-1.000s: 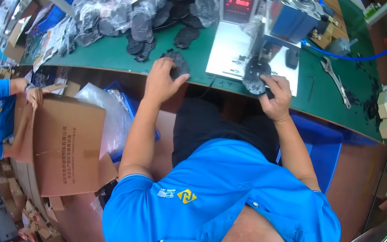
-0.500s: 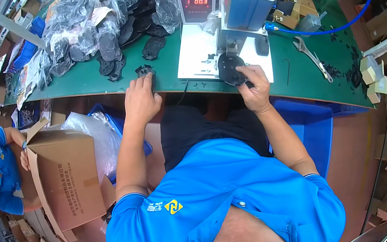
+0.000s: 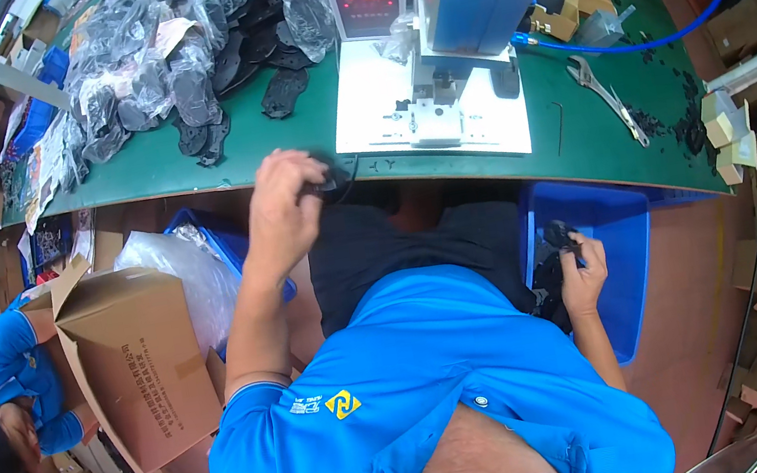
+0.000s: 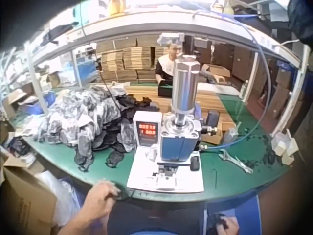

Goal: The person repeatedly places black plastic components into a pneumatic press machine to stamp them, empties additional components from a cardboard box onto the workbench, and continues positioning and pressing the pieces.

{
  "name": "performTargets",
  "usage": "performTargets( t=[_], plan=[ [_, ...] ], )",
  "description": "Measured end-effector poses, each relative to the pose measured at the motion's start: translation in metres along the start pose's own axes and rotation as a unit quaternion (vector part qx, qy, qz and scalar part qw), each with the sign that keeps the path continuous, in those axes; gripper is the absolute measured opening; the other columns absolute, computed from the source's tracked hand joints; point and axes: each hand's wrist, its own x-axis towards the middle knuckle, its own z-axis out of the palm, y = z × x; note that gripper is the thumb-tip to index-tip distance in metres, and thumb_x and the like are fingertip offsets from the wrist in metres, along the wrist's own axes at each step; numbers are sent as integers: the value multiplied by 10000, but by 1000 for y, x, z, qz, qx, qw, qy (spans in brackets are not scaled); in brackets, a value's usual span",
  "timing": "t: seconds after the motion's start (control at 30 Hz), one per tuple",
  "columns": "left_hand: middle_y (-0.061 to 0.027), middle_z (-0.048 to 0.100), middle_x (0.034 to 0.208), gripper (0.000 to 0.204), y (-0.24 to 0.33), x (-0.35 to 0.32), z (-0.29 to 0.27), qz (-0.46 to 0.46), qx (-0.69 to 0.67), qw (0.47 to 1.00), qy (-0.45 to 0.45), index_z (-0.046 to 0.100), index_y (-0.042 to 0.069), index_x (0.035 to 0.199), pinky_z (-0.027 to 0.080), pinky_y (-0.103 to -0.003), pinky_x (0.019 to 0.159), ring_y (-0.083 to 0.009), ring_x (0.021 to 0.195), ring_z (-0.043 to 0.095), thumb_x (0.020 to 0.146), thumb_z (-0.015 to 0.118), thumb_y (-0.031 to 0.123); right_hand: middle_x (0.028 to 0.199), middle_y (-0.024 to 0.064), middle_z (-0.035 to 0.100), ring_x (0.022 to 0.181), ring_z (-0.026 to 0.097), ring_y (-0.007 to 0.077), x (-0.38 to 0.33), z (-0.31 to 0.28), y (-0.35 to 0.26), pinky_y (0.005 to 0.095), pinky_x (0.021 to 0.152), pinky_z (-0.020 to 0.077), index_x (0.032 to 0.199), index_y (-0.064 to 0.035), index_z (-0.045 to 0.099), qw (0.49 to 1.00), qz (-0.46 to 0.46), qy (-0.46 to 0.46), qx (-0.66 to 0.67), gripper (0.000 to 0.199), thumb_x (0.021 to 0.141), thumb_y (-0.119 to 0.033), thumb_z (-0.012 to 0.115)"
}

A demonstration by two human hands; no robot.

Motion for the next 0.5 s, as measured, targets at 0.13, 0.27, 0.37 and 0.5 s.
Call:
performTargets(
  t=[0.13, 0.27, 0.37, 0.5],
  plan=[
    [-71, 781, 1203, 284, 38, 25, 42, 92, -24, 995, -4, 683, 85, 1000, 576, -403, 1019, -298, 1148, 712, 796, 712, -111, 1053, 145, 753, 947, 703, 340, -68, -5, 121, 427, 905, 573, 1214, -31, 821, 966, 210, -35, -144, 266, 1029, -213, 760],
    [-70, 778, 1207, 223, 46, 47, 89, 182, -4, 983, 19, 676, 87, 1026, 583, -398, 996, -284, 1124, 718, 857, 733, -48, 1011, 145, 765, 889, 704, 364, -137, 28, 187, 451, 895, 584, 1345, -40, 777, 938, 302, -71, -156, 389, 1011, -241, 776],
    [-71, 776, 1212, 186, 41, 60, 111, 239, 24, 969, 52, 669, 87, 1034, 588, -394, 979, -277, 1106, 720, 891, 747, -5, 1005, 130, 768, 855, 705, 342, -143, 46, 187, 439, 886, 591, 1506, -45, 701, 931, 343, -92, -87, 548, 997, -226, 789],
    [-77, 771, 1195, 125, 39, 61, 113, 235, 122, 963, 47, 661, 83, 1045, 595, -384, 941, -262, 1078, 727, 951, 743, 89, 1007, 116, 741, 887, 708, 269, -62, 45, 100, 394, 890, 588, 1516, -26, 682, 972, 212, -98, -7, 534, 1008, -165, 768]
  ],
)
